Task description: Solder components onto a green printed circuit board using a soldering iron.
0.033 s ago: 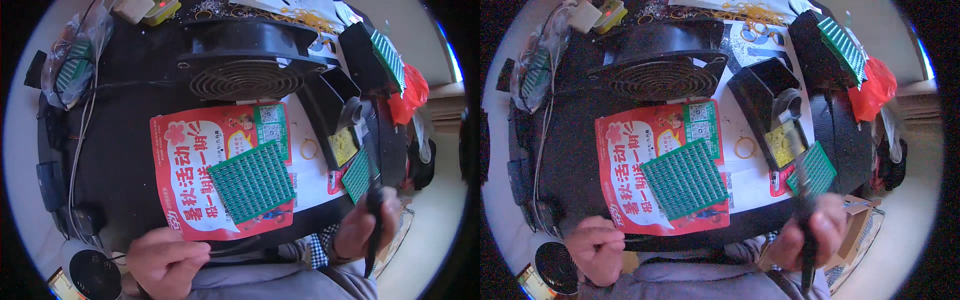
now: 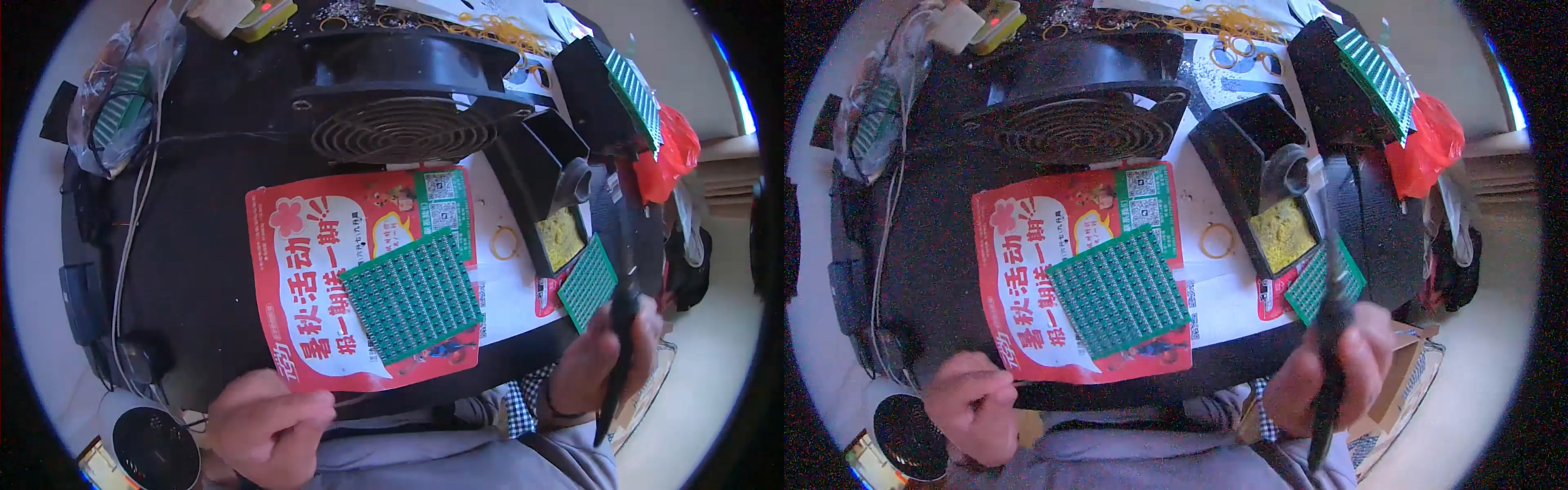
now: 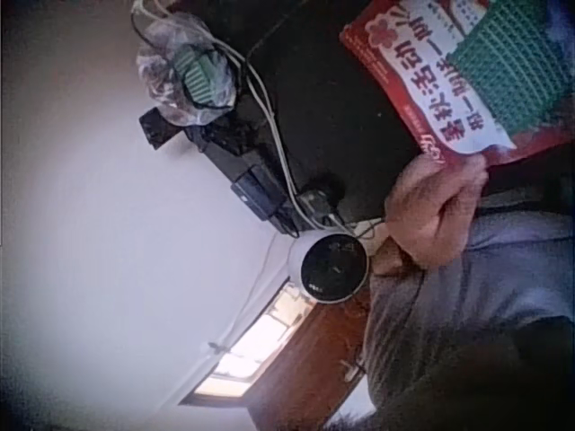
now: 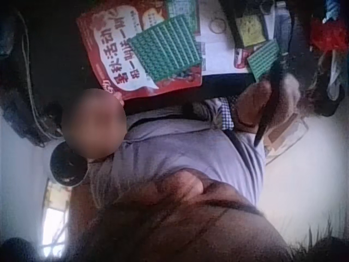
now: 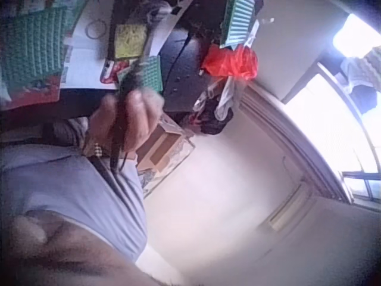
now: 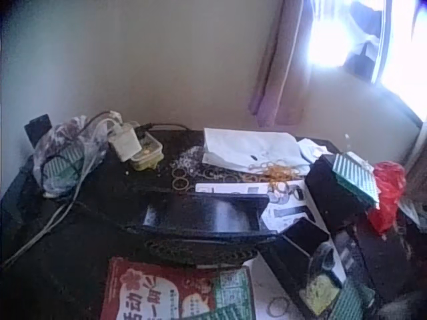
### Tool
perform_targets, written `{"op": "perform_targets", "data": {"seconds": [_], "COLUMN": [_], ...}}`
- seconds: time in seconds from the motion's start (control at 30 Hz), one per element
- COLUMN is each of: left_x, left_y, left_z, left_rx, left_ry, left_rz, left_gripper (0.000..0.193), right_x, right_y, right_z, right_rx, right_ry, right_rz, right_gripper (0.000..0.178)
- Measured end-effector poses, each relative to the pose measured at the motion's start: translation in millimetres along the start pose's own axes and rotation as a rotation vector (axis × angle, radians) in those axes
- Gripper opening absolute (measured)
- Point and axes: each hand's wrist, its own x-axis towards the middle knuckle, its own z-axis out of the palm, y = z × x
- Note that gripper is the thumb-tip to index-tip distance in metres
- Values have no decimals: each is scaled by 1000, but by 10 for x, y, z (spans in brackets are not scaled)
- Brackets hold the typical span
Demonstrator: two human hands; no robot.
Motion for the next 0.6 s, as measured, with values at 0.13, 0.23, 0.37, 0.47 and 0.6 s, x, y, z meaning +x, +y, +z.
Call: {"op": "perform_targets", "data": {"seconds": [0.13,0.23,0.37,0.47,0.6], "left_x": [-59,-77,-7,36,69], "left_y": [-173,-145,-170,-191,-245], "left_z": [-27,74,206,274,302], "left_rx": [395,373,253,326,296], "left_ry": [-14,2,-53,-36,-10], "left_rz": [361,304,265,251,159], "left_gripper": [22,24,24,19,17], "right_x": [136,-61,-271,-506,-478], "right_y": [103,3,-235,-138,-172], "right_z": [190,104,4,-97,-12], "right_rx": [-253,-66,299,699,604], "right_ry": [-283,-128,-20,-319,-516], "right_rz": [31,155,163,151,48], "right_gripper": [31,25,33,46,46]}}
